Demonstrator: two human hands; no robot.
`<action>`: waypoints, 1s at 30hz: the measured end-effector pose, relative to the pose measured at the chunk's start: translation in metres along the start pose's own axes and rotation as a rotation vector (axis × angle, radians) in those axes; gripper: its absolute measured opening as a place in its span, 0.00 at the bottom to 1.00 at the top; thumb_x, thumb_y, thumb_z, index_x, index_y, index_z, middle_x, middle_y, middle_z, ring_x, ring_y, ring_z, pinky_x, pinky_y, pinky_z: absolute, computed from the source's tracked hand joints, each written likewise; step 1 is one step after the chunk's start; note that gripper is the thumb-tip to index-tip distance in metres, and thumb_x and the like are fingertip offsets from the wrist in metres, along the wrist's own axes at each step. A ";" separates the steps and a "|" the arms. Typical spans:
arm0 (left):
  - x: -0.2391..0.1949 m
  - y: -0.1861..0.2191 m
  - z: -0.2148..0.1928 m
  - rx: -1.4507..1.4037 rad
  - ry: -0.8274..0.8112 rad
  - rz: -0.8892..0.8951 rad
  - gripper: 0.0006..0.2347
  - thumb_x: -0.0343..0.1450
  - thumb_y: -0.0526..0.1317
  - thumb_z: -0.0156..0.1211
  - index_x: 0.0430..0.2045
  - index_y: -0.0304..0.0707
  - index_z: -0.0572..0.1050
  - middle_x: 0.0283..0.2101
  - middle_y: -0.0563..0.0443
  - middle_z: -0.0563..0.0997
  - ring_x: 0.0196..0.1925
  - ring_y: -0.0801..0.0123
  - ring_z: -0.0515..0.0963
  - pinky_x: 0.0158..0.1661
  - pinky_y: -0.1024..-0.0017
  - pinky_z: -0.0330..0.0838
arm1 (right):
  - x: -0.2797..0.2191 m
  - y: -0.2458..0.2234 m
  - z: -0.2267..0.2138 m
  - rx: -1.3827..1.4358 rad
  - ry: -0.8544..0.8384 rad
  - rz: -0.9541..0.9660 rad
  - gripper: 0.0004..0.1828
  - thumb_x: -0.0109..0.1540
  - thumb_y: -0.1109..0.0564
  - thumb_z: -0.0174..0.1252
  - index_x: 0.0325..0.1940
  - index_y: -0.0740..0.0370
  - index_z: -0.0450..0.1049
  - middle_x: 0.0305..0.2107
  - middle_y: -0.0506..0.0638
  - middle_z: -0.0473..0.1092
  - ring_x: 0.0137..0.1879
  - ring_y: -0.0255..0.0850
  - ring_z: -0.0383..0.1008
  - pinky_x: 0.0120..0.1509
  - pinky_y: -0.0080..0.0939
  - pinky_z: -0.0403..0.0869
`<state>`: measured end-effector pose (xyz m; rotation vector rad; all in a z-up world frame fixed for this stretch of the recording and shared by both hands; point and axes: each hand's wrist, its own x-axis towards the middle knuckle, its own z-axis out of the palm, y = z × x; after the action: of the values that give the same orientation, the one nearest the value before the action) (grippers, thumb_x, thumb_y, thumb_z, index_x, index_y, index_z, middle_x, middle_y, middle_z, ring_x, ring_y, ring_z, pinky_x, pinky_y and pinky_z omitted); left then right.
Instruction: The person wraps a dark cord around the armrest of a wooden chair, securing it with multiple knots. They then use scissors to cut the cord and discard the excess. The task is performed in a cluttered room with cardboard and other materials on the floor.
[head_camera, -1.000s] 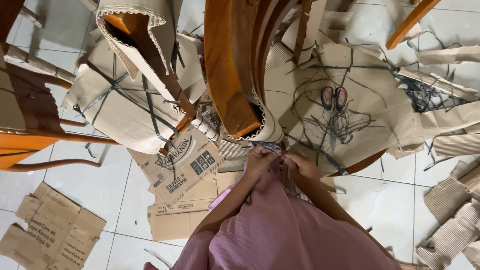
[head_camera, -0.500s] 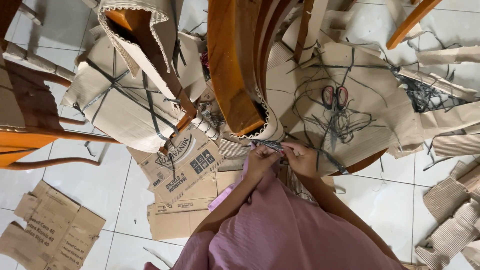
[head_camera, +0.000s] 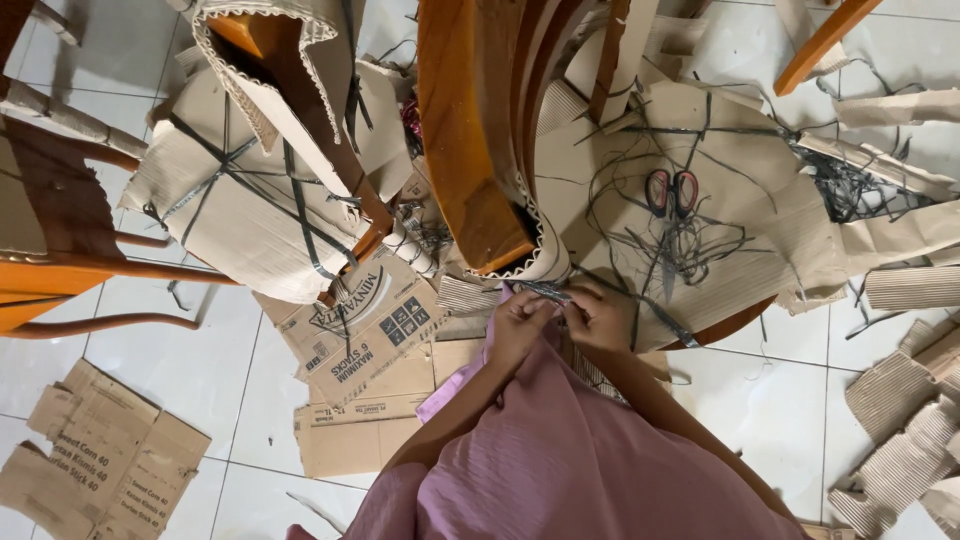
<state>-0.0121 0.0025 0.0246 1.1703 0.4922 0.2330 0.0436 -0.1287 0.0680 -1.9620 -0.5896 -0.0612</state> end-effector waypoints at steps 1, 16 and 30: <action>0.001 0.000 0.002 -0.032 -0.004 -0.005 0.09 0.67 0.25 0.65 0.37 0.33 0.83 0.30 0.49 0.86 0.31 0.76 0.81 0.39 0.74 0.80 | -0.007 0.015 0.003 0.059 -0.015 0.042 0.13 0.61 0.68 0.61 0.46 0.60 0.83 0.36 0.59 0.79 0.42 0.50 0.80 0.43 0.49 0.79; 0.025 -0.039 -0.015 0.095 -0.009 0.044 0.04 0.63 0.28 0.73 0.23 0.34 0.82 0.21 0.48 0.83 0.25 0.77 0.79 0.32 0.79 0.76 | -0.019 0.047 0.008 0.354 -0.153 0.363 0.11 0.68 0.66 0.52 0.53 0.67 0.76 0.24 0.58 0.78 0.23 0.38 0.74 0.31 0.40 0.75; 0.044 -0.095 -0.039 -0.005 -0.087 0.056 0.07 0.65 0.28 0.73 0.31 0.30 0.79 0.29 0.47 0.84 0.30 0.73 0.83 0.35 0.75 0.81 | -0.003 0.048 0.006 0.427 -0.399 0.509 0.11 0.69 0.65 0.44 0.56 0.71 0.64 0.19 0.56 0.74 0.20 0.39 0.70 0.29 0.35 0.66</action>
<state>-0.0002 0.0167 -0.0856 1.1852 0.3827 0.2303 0.0608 -0.1411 0.0239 -1.6514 -0.3025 0.7288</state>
